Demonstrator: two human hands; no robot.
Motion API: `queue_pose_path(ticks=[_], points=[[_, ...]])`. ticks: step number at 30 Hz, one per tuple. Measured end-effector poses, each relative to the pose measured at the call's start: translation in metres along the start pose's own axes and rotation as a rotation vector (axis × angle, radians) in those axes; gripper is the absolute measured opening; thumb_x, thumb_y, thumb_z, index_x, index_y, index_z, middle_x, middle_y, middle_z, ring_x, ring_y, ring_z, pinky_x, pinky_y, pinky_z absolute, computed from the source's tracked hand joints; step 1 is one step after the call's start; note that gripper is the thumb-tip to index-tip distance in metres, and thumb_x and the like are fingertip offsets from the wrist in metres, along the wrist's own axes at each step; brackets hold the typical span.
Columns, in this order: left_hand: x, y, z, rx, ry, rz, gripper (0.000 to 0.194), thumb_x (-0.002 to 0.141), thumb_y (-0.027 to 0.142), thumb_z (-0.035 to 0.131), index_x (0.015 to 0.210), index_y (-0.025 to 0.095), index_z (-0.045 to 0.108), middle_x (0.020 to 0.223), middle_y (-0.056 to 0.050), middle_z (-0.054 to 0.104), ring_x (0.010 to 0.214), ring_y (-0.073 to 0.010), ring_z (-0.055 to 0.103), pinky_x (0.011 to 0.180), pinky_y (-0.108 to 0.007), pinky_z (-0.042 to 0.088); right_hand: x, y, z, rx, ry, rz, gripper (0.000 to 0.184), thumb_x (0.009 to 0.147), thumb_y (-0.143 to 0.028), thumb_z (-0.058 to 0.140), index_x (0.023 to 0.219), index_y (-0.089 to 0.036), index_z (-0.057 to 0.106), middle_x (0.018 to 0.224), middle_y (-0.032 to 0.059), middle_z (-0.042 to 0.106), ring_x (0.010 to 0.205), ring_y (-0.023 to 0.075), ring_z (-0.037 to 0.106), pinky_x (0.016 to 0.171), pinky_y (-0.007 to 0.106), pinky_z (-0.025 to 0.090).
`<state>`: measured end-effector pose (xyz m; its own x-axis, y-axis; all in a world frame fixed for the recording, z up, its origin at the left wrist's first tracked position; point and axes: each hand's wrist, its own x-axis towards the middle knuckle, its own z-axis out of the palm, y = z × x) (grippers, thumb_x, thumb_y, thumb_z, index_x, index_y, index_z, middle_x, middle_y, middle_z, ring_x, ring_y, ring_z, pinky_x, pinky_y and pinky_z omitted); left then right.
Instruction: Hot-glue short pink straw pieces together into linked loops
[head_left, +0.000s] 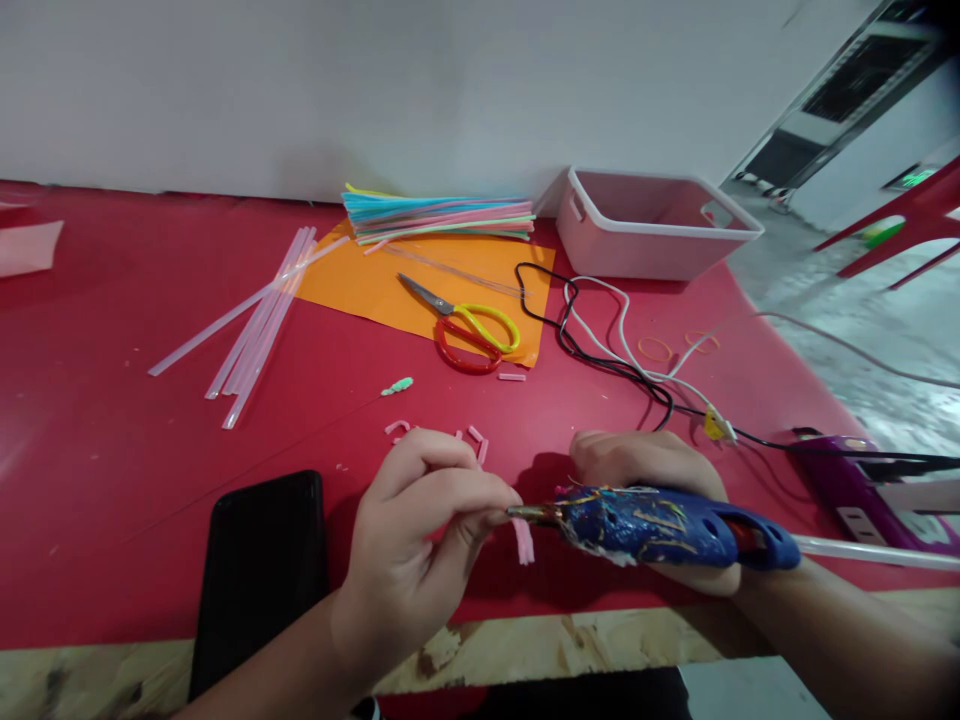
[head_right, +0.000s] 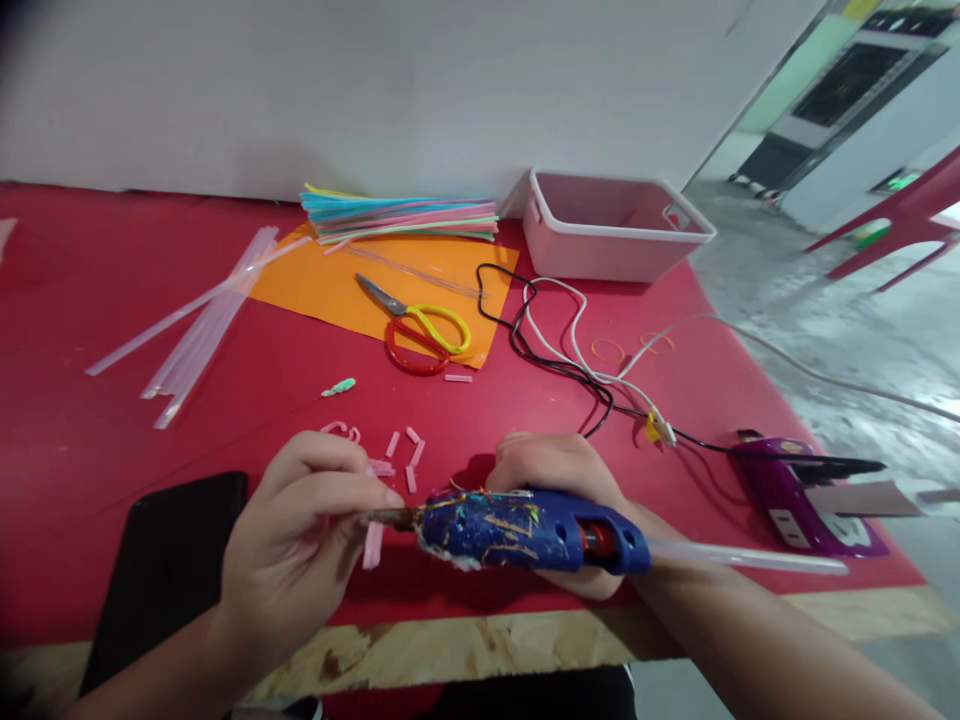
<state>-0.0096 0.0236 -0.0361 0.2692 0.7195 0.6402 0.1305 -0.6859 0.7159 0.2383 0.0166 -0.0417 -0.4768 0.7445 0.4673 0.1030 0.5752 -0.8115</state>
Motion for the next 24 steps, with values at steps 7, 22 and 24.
queue_pose_path(ticks=[7,22,24], points=[[0.0,0.002,-0.001,-0.053,-0.052,-0.053,0.014,0.092,0.005,0.062,0.094,0.018,0.068,0.09,-0.001,0.055,0.082,-0.0121,0.061,0.077,-0.026,0.057,0.001,0.003,-0.002,-0.03,-0.016,-0.058,0.03,0.094,-0.046,0.052,0.089,-0.018,0.061,0.067,0.0007,0.055,0.059,0.0131,0.048,0.056,0.029,0.038],[0.005,0.003,-0.002,-0.041,-0.085,-0.043,0.016,0.091,0.004,0.061,0.088,0.018,0.068,0.088,0.0,0.055,0.083,-0.01,0.054,0.084,-0.02,0.051,0.0,0.011,-0.007,-0.08,-0.023,-0.152,0.051,0.096,-0.065,0.046,0.096,-0.017,0.065,0.067,0.001,0.056,0.059,0.0139,0.05,0.057,0.031,0.039],[0.005,0.003,-0.002,-0.045,-0.095,-0.046,0.017,0.09,0.003,0.06,0.087,0.019,0.068,0.089,0.0,0.054,0.084,-0.0098,0.054,0.085,-0.02,0.05,0.001,0.01,-0.008,-0.091,-0.023,-0.163,0.052,0.096,-0.066,0.045,0.097,-0.017,0.064,0.068,0.0009,0.056,0.059,0.0137,0.05,0.058,0.031,0.04]])
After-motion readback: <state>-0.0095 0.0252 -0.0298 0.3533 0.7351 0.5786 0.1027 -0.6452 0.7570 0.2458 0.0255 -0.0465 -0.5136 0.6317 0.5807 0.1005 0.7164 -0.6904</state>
